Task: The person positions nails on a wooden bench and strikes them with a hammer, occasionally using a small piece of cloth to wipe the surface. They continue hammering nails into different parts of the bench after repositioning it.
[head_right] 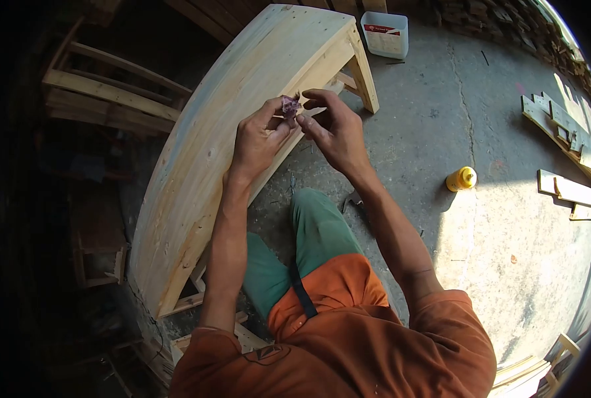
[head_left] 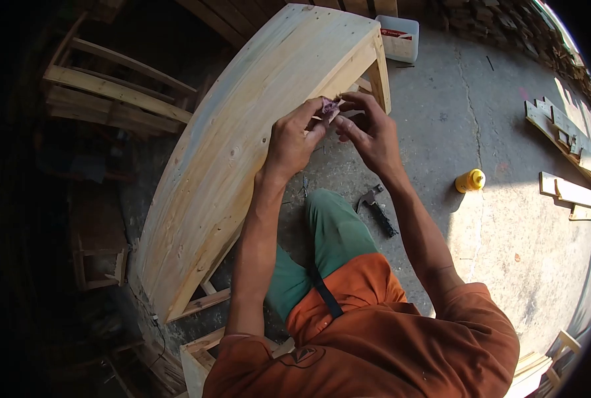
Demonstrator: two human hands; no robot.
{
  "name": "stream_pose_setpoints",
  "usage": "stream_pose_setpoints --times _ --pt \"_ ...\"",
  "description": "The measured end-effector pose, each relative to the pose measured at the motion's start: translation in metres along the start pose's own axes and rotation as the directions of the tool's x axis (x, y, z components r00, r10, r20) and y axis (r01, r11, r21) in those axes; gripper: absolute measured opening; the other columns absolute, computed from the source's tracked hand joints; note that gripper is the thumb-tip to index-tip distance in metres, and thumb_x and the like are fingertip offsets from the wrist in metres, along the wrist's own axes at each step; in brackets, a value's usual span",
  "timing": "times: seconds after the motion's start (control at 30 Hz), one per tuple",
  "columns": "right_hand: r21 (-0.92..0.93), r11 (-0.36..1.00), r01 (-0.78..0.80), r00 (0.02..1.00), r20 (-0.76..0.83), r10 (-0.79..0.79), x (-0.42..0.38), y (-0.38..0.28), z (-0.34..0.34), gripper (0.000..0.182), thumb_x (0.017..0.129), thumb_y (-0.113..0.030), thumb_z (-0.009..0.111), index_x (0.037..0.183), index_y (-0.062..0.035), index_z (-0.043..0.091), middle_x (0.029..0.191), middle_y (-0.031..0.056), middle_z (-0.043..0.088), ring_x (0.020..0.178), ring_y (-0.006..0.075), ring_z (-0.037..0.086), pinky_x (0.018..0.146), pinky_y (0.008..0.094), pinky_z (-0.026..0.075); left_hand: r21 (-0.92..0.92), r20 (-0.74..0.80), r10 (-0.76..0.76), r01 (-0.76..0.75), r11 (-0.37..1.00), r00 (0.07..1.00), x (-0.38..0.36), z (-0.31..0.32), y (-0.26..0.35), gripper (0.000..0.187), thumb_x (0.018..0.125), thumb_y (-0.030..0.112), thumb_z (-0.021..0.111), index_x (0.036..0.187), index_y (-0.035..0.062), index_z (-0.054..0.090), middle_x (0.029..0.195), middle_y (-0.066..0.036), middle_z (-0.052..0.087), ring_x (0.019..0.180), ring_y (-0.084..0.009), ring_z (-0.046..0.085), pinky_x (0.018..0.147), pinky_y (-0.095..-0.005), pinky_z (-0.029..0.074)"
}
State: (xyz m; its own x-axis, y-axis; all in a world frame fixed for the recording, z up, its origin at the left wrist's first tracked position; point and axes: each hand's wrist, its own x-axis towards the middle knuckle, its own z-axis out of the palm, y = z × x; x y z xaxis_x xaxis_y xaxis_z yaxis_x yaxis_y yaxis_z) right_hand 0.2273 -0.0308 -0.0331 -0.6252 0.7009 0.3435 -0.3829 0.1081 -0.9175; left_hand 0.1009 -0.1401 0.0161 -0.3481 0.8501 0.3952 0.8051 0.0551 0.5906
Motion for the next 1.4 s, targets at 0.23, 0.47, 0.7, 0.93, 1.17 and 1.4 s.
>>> stream_pose_setpoints --times 0.23,0.47,0.7,0.93,1.17,1.4 --pt "-0.376 0.786 -0.490 0.870 -0.262 0.417 -0.091 0.166 -0.063 0.032 0.089 -0.022 0.070 0.111 0.0007 0.063 0.090 0.0169 0.071 0.079 0.0238 0.070 0.069 0.0354 0.054 -0.587 -0.134 -0.402 0.254 0.768 0.906 0.020 -0.028 -0.061 0.046 0.086 -0.001 0.073 0.126 0.0005 0.050 0.094 -0.010 0.068 0.082 -0.0127 0.065 0.075 -0.0263 0.055" --pt "-0.745 0.449 -0.493 0.818 -0.221 0.531 -0.244 0.265 -0.098 0.039 0.081 -0.024 0.075 0.107 0.0002 0.060 0.100 0.0228 0.065 0.094 0.0418 0.063 0.081 0.0487 0.050 -0.399 -0.175 -0.337 0.246 0.883 0.925 -0.005 -0.039 -0.072 0.063 0.084 0.003 0.077 0.135 -0.0025 0.040 0.095 -0.012 0.068 0.090 -0.0139 0.066 0.080 -0.0258 0.054" --pt "-0.869 0.364 -0.334 0.834 -0.092 0.544 -0.257 0.272 -0.105 0.039 0.077 -0.022 0.076 0.105 -0.0006 0.058 0.103 0.0234 0.061 0.101 0.0440 0.057 0.086 0.0504 0.048 -0.444 -0.158 -0.390 0.287 0.849 0.907 -0.015 -0.049 -0.072 0.058 0.085 0.005 0.077 0.130 -0.0037 0.041 0.097 -0.013 0.068 0.091 -0.0131 0.065 0.081 -0.0253 0.054" --pt "-0.881 0.362 -0.304 0.790 -0.021 0.613 -0.245 0.273 -0.107 0.040 0.075 -0.022 0.075 0.103 0.0003 0.057 0.104 0.0250 0.061 0.099 0.0434 0.059 0.085 0.0510 0.049 -0.436 -0.162 -0.384 0.283 0.854 0.909 -0.034 -0.058 -0.077 0.053 0.086 0.005 0.076 0.129 0.0014 0.046 0.095 -0.012 0.069 0.088 -0.0108 0.064 0.079 -0.0246 0.052" --pt "-0.910 0.326 -0.257 0.798 -0.010 0.603 -0.248 0.284 -0.109 0.042 0.080 -0.025 0.073 0.109 -0.0007 0.053 0.104 0.0241 0.062 0.098 0.0432 0.060 0.083 0.0521 0.049 -0.410 -0.159 -0.320 0.232 0.882 0.934 -0.038 -0.060 -0.077 0.048 0.085 0.005 0.076 0.126 -0.0002 0.049 0.092 -0.011 0.072 0.084 -0.0109 0.066 0.073 -0.0260 0.054" --pt "-0.677 0.387 -0.626 0.627 -0.142 0.766 -0.213 0.258 -0.084 0.046 0.087 -0.038 0.065 0.097 0.0027 0.047 0.076 0.0192 0.063 0.064 0.0311 0.066 0.054 0.0437 0.051 -0.454 -0.146 -0.353 0.254 0.854 0.924 -0.037 -0.061 -0.076 0.051 0.086 0.005 0.076 0.129 0.0020 0.048 0.096 -0.010 0.071 0.090 -0.0116 0.066 0.081 -0.0261 0.053"
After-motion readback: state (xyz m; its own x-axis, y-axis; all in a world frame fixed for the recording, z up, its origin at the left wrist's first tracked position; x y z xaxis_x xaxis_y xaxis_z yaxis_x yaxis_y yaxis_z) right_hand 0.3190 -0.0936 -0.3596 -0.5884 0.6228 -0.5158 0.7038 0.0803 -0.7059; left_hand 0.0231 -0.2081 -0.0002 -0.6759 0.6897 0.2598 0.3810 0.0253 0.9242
